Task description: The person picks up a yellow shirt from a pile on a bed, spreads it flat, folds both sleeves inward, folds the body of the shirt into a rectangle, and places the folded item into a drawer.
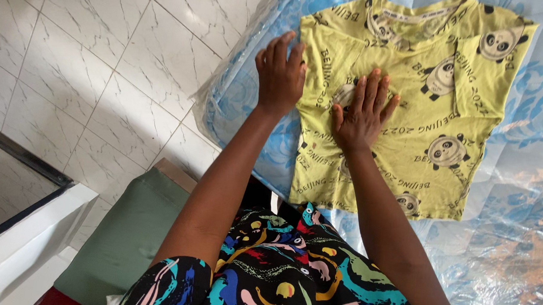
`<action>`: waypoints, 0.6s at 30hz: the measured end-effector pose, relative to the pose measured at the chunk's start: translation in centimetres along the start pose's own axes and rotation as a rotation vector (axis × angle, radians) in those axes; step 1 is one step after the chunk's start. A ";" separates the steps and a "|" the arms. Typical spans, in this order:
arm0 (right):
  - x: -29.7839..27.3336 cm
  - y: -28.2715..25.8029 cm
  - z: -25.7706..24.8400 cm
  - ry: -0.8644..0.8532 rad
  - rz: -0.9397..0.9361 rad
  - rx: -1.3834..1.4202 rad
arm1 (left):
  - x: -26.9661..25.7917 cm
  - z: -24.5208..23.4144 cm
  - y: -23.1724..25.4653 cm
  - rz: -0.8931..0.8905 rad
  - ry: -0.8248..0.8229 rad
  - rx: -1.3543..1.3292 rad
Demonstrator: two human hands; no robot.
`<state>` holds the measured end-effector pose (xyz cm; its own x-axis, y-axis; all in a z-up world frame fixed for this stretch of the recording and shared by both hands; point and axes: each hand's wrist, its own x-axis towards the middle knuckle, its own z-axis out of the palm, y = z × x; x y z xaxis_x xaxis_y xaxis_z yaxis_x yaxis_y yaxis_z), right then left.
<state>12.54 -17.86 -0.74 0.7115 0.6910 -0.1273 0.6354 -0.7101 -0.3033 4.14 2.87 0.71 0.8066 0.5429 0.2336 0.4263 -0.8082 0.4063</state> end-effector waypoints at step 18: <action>-0.7 -0.2 -0.1 0.292 -0.080 0.024 | 3.9 7.0 -5.2 -0.352 -0.197 -0.392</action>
<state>11.95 -18.24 -0.50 0.7175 0.6746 0.1736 0.6884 -0.6488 -0.3243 7.93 7.63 -6.67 0.7207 0.6810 -0.1297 0.5297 -0.4202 0.7368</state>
